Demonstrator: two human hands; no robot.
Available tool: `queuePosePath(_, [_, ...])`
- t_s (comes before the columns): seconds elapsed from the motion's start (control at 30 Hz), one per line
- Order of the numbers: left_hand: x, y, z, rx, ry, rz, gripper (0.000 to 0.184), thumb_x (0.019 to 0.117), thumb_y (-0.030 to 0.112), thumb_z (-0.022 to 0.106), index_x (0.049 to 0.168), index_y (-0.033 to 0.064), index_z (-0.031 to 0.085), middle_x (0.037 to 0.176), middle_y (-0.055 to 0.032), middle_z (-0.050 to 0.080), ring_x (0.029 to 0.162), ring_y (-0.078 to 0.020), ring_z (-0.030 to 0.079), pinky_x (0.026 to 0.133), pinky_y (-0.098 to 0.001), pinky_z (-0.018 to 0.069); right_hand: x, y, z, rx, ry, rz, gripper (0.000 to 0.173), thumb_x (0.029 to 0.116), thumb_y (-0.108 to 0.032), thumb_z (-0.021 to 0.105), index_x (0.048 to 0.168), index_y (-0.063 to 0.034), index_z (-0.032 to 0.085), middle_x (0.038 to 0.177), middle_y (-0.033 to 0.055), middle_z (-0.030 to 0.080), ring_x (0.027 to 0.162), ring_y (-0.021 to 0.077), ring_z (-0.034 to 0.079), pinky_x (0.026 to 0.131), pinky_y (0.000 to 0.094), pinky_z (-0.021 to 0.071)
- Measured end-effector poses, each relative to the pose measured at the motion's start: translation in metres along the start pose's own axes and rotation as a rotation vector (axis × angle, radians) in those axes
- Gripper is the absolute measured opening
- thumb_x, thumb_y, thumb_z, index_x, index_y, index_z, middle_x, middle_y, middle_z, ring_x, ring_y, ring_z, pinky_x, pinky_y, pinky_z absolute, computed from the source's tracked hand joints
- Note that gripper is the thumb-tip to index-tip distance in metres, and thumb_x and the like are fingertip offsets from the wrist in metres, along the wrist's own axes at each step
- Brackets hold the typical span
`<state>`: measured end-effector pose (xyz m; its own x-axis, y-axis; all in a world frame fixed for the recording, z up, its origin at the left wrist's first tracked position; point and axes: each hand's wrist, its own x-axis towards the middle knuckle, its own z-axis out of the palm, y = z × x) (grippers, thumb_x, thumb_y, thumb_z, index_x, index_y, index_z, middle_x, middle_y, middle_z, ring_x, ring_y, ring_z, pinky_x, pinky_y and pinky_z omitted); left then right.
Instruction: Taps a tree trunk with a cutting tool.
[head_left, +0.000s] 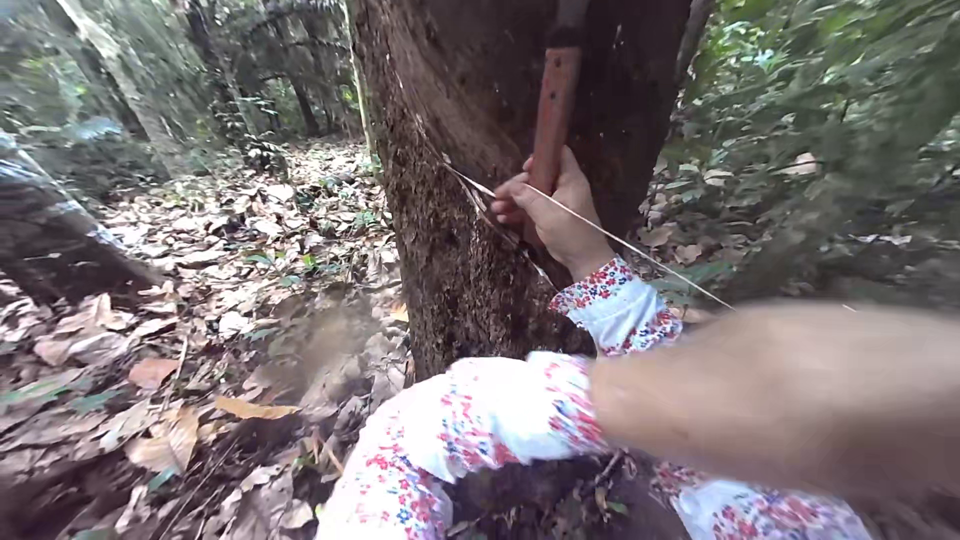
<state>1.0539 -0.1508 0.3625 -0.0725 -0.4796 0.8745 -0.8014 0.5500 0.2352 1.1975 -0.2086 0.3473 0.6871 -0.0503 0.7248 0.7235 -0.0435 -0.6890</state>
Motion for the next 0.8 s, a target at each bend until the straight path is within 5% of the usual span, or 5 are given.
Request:
queuePosePath(0.1, [-0.020,-0.034,-0.077,0.590,0.120,0.118,0.031,0.0885,0.008,0.074,0.115,-0.0072,0.069,0.105,-0.0168,0.075,0.096,-0.0191,0.071,0.091,-0.0341,0.0557,-0.013,-0.012,-0.032,-0.055,0.057,0.066,0.030,0.0965,-0.003,0.052,0.126,-0.0022,0.044,0.084,-0.0043,0.061,0.070,0.0040,0.064,0.066,0.0238,0.0591])
queuePosePath(0.27, [-0.069,-0.104,-0.182,1.250,-0.031,-0.453,0.058,0.0885,0.029,0.078,0.135,-0.0013,0.061,0.135,-0.0314,0.059,0.128,-0.0516,0.055,0.110,-0.0676,0.0366,-0.018,-0.029,-0.051,-0.110,0.013,0.016,0.028,0.0931,0.000,0.057,0.117,-0.0042,0.043,0.075,-0.0042,0.059,0.060,0.0083,0.066,0.058,0.0283,0.0626])
queuePosePath(0.43, [-0.088,-0.114,-0.187,0.968,0.326,-0.557,0.032,0.1074,0.011,0.043,0.113,-0.0116,0.065,0.101,-0.0213,0.071,0.098,-0.0280,0.069,0.094,-0.0459,0.0539,-0.005,-0.046,-0.038,-0.002,-0.136,0.047,0.025,0.0940,0.002,0.056,0.116,-0.0036,0.044,0.076,-0.0019,0.061,0.057,0.0079,0.065,0.052,0.0260,0.0601])
queuePosePath(0.6, [-0.077,-0.058,-0.169,0.596,0.722,-0.602,0.027,0.1121,0.024,0.034,0.104,0.0086,0.054,0.068,0.0110,0.050,0.058,0.0000,0.053,0.061,-0.0227,0.0535,0.029,-0.038,-0.049,-0.249,-0.357,0.173,0.050,0.0901,0.007,0.058,0.138,0.0020,0.046,0.123,0.0158,0.064,0.074,0.0158,0.071,0.061,0.0316,0.0621])
queuePosePath(0.8, [-0.057,0.023,-0.105,0.469,0.882,-0.567,0.031,0.1120,0.024,0.030,0.096,0.0234,0.056,0.067,0.0164,0.054,0.051,0.0040,0.049,0.049,-0.0138,0.0464,0.053,-0.004,-0.015,-0.399,-0.700,0.078,0.041,0.0913,0.000,0.065,0.129,0.0063,0.051,0.102,0.0227,0.063,0.085,0.0298,0.064,0.079,0.0471,0.0541])
